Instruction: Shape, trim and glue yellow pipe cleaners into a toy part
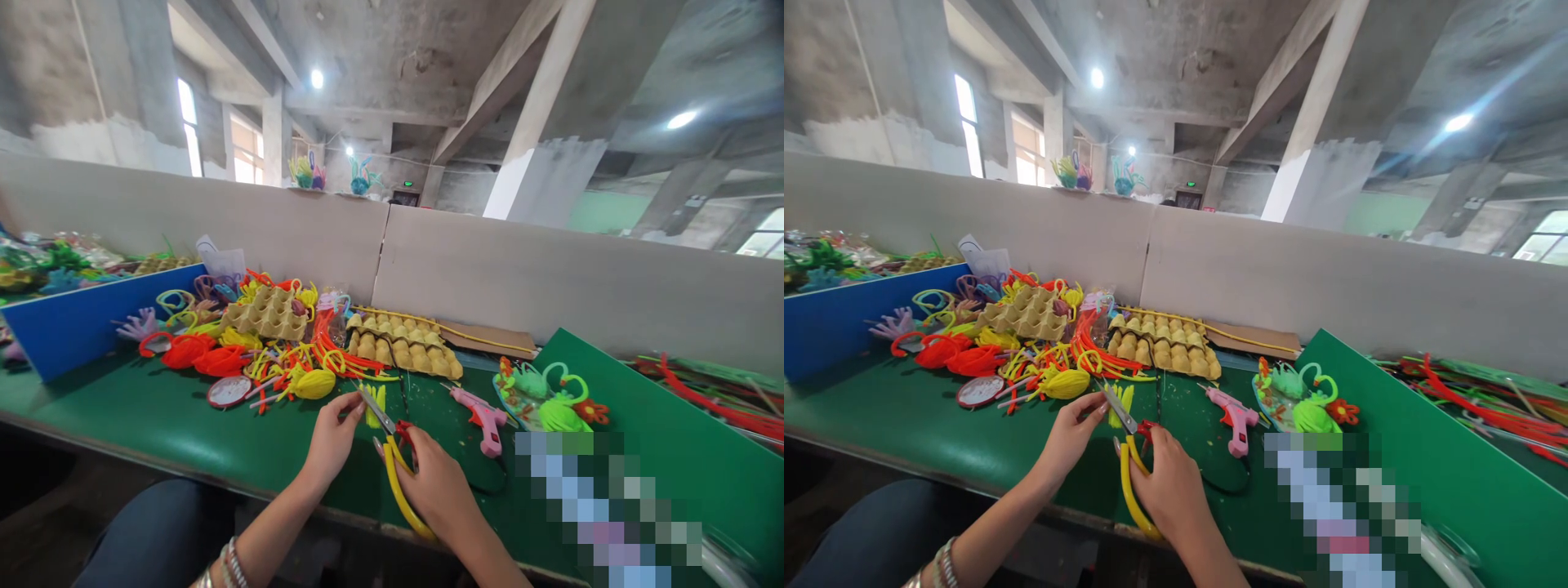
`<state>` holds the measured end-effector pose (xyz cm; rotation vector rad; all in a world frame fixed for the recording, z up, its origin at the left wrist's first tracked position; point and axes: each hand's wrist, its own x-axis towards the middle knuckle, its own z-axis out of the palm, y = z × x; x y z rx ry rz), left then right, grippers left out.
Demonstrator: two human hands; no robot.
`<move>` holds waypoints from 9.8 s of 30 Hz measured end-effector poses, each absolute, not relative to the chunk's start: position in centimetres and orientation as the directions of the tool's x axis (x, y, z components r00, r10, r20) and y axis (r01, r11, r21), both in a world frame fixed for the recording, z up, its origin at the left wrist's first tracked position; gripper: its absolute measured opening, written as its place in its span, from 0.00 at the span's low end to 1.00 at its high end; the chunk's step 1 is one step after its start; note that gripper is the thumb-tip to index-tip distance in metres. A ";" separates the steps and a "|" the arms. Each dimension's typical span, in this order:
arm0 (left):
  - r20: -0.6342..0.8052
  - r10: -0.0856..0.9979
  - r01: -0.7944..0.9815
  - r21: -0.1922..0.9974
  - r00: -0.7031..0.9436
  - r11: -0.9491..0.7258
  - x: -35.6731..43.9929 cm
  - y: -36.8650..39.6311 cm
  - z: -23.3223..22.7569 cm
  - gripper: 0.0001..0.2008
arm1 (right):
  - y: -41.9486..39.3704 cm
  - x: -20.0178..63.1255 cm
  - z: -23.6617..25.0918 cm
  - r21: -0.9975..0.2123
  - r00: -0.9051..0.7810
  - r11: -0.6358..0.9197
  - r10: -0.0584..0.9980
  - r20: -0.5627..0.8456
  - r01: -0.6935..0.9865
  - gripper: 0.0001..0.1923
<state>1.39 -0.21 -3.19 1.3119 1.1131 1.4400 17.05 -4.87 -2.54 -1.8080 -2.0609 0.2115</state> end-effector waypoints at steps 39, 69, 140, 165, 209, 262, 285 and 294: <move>0.140 0.982 -0.103 0.983 -0.125 -0.153 1.6 -0.5 -2.9 0.12 | -4.9 17.1 -2.9 -0.386 -0.096 0.190 0.963 0.251 0.903 0.18; 0.179 0.973 -0.034 0.982 -0.144 -0.186 1.6 -0.5 -2.8 0.10 | -4.7 17.4 -2.4 -0.463 -0.112 0.197 0.973 0.203 0.864 0.14; 0.395 0.916 0.208 0.903 -0.063 -0.375 1.0 -1.0 -2.1 0.10 | -4.6 17.5 -2.8 -0.284 -0.146 0.226 0.950 0.278 0.932 0.10; 0.393 0.911 0.176 0.912 -0.124 -0.370 1.1 -0.9 -2.3 0.10 | -4.5 17.3 -2.4 -0.377 -0.138 0.226 0.959 0.247 0.898 0.10; 0.214 0.975 -0.043 0.975 -0.058 -0.217 0.6 -0.1 -2.2 0.17 | -3.0 22.6 -1.5 0.131 0.015 -0.085 0.886 0.463 0.988 0.19; -0.234 0.911 -0.194 0.930 0.340 0.311 0.1 -1.3 0.2 0.10 | -3.2 19.6 -1.9 -0.906 -0.198 0.355 0.929 0.314 0.229 0.29; -0.090 0.828 0.004 0.994 0.554 0.105 0.1 -1.9 0.3 0.14 | -3.3 20.1 -0.6 -0.874 -0.088 0.334 0.942 0.324 0.354 0.20; -0.030 0.906 -0.143 0.985 0.422 0.099 0.5 -1.6 0.6 0.21 | -3.3 19.6 -1.4 -0.890 -0.077 0.319 0.947 0.312 0.325 0.19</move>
